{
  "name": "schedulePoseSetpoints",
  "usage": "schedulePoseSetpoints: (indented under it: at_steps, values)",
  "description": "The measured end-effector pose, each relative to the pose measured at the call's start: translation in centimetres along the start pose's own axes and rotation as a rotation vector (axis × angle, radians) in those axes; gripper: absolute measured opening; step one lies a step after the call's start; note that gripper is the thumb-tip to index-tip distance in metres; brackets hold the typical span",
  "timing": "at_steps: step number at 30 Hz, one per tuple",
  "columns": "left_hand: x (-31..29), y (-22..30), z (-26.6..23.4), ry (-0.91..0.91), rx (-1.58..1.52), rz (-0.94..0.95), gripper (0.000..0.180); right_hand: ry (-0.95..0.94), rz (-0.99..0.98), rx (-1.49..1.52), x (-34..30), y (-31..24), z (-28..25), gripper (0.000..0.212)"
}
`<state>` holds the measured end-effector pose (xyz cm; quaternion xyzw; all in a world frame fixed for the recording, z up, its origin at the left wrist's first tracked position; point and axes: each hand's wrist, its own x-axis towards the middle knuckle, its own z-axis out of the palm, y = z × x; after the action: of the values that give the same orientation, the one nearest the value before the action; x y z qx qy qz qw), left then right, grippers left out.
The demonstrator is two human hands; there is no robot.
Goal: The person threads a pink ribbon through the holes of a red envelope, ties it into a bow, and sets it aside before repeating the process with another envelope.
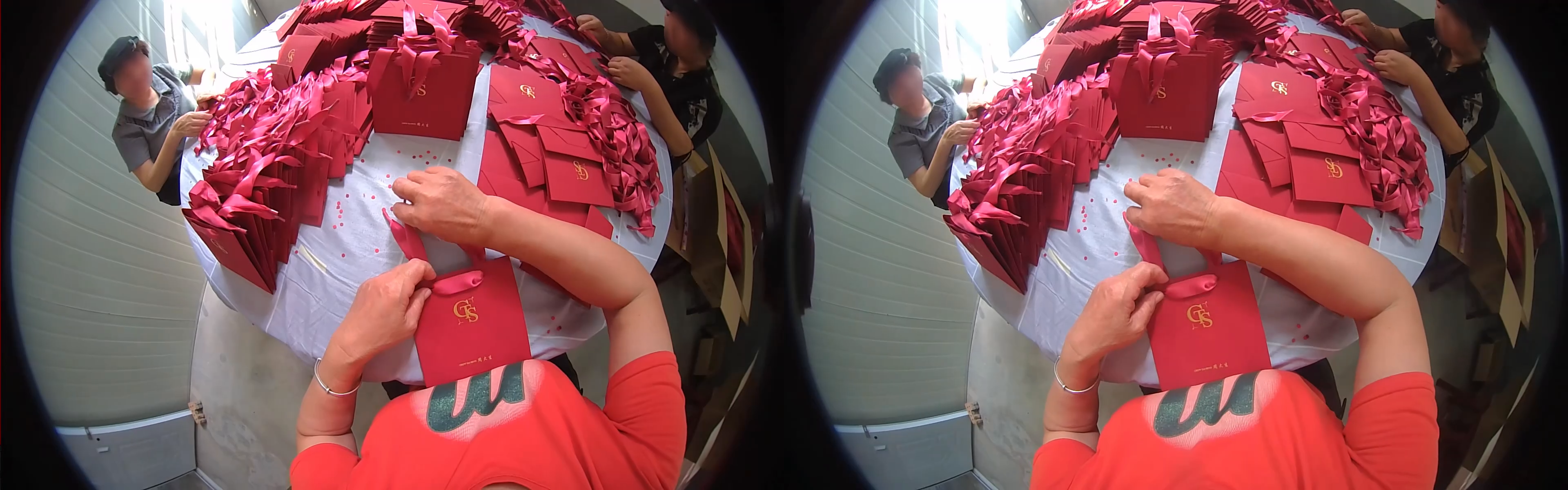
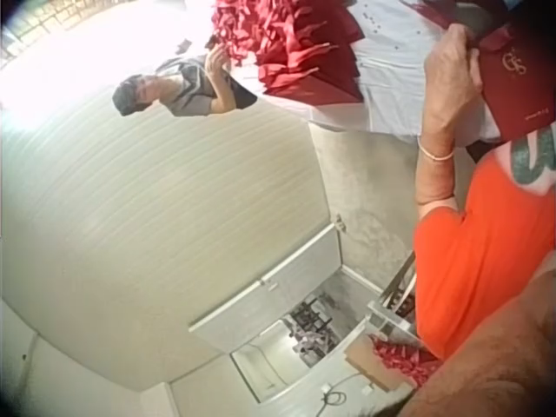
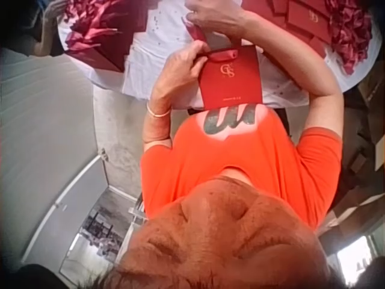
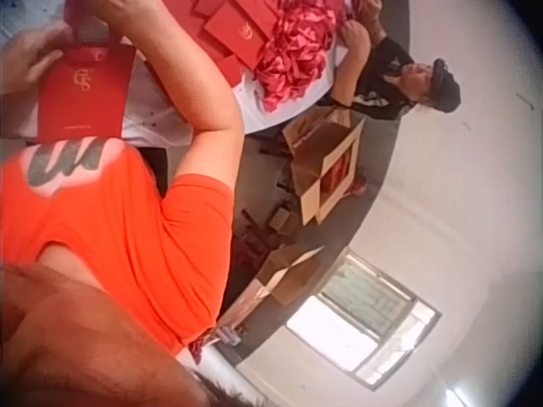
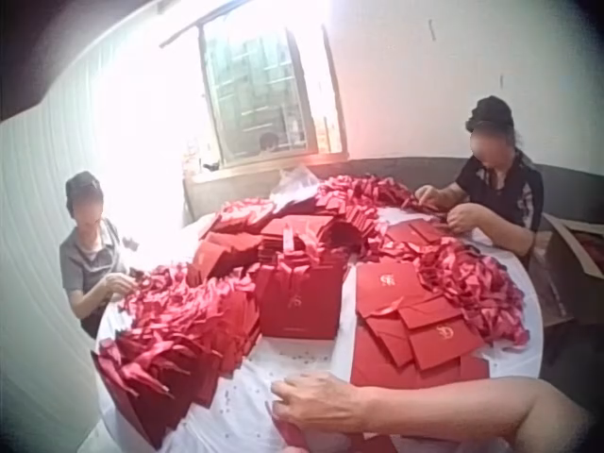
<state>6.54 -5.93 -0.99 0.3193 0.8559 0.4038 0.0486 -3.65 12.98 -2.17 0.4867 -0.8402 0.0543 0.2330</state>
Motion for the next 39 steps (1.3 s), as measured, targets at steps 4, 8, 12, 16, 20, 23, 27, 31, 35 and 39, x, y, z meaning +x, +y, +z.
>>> schedulePoseSetpoints:
  at_steps: [4, 8, 12, 16, 20, 23, 27, 31, 35, 39]
  values:
    - [-0.1, 0.1, 0.2, 0.015, -0.02, 0.001, 0.013, 0.013, 0.075, 0.053, -0.6, 0.4, 0.6, 0.01]
    - [-0.3, 0.5, 0.5, 0.053, -0.036, -0.039, 0.016, 0.067, 0.397, 0.319, -1.8, 0.7, -1.7, 0.02]
    - [-0.9, 1.9, 0.1, 0.119, 0.107, -0.064, 0.016, -0.234, 0.601, 0.543, -3.7, 0.7, -6.2, 0.011]
    - [-0.9, 3.2, 0.8, 0.175, 0.261, -0.098, 0.017, -0.415, 0.719, 0.602, -5.4, -1.6, -8.2, 0.023]
    - [0.6, 3.6, 2.6, 0.233, 0.273, 0.11, 0.022, -0.372, 0.781, 0.526, -6.1, -2.7, -6.8, 0.036]
    - [0.7, 3.3, 3.6, 0.12, 0.394, 0.096, 0.03, -0.373, 0.854, 0.475, -5.7, -3.1, -6.1, 0.032]
    - [0.4, 3.1, 3.8, 0.125, 0.39, 0.107, 0.031, -0.288, 0.888, 0.452, -6.6, -3.2, -4.4, 0.029]
    - [0.5, 2.8, 3.6, 0.126, 0.362, 0.103, 0.031, -0.12, 0.919, 0.446, -6.7, -3.5, -3.7, 0.026]
    - [0.7, 2.4, 3.5, 0.128, 0.334, 0.107, 0.032, -0.051, 0.934, 0.474, -6.6, -3.5, -3.4, 0.028]
    - [0.7, 2.5, 3.4, 0.15, 0.331, 0.12, 0.028, 0.005, 0.907, 0.452, -7.0, -3.3, -2.8, 0.026]
